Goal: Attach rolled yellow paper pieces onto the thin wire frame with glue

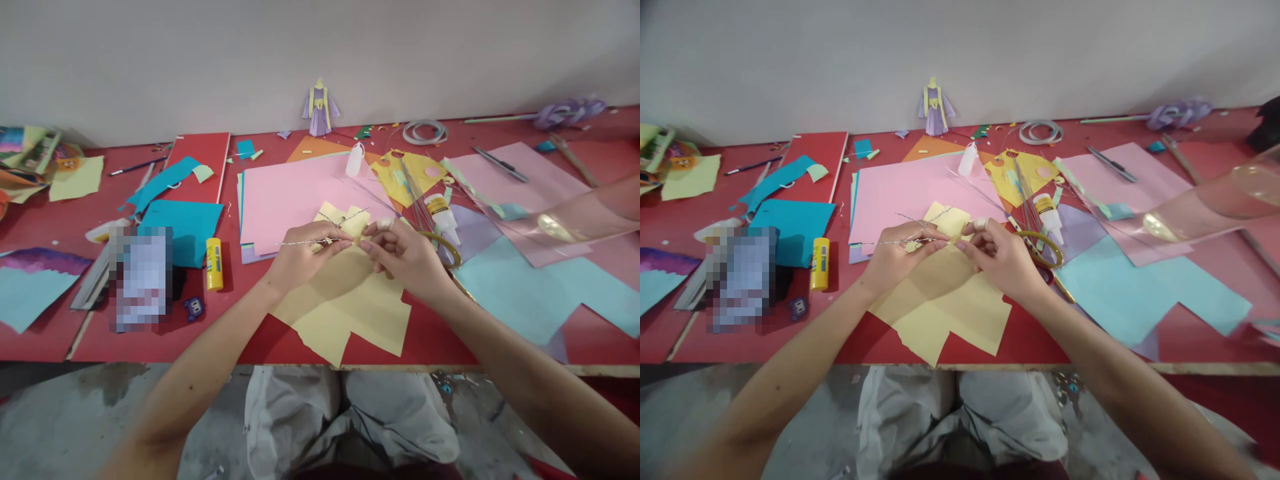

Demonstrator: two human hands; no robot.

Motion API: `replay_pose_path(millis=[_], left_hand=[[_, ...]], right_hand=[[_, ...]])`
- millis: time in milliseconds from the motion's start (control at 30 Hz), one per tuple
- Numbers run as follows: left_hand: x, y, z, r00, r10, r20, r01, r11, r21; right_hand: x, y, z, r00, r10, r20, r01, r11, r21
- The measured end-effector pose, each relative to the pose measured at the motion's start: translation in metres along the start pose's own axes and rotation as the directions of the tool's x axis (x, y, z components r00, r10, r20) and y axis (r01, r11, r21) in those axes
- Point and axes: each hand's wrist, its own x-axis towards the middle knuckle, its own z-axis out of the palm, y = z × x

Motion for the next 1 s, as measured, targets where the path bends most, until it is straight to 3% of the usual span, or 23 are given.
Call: replay_pose_path(millis=[233, 500, 700, 800, 900, 1000], left_hand=[[-0.0006, -0.0006, -0.0008, 1.0, 0.028, -0.006, -0.028, 1.0, 0.002], [-0.0026, 0.0031, -0.0001, 0.996, 0.09, -0.004, -0.09, 0.995, 0.032], [-0.0021, 0.0016, 0.0003, 0.992, 0.128, 0.02, -0.129, 0.99, 0.054], [-0.0017, 0.0017, 0.0003, 0.997, 0.073, 0.006, -0.073, 0.997, 0.028], [-0.0013, 0.0024, 0.0007, 0.999, -0.026, -0.019, 0.026, 0.999, -0.024], [-0.0012, 0.0032, 0.0014, 0.991, -0.133, -0.024, 0.129, 0.984, -0.124]], right_hand=[[0.0045, 0.0013, 0.0, 0.988, 0.115, 0.103, -0.14, 0.945, 0.296], [0.0019, -0.0059, -0.0027, 0.933, 0.194, 0.305, -0.305, 0.875, 0.375], [0.0017, -0.0064, -0.0021, 0.918, 0.235, 0.319, -0.36, 0.829, 0.427], [0.0017, -0.0064, -0.0009, 0.947, 0.208, 0.246, -0.289, 0.887, 0.36], [0.0005, -0.0054, 0.0018, 0.989, 0.136, 0.064, -0.148, 0.952, 0.267], [-0.0024, -0.0037, 0.0047, 0.995, 0.062, -0.084, -0.047, 0.985, 0.166]])
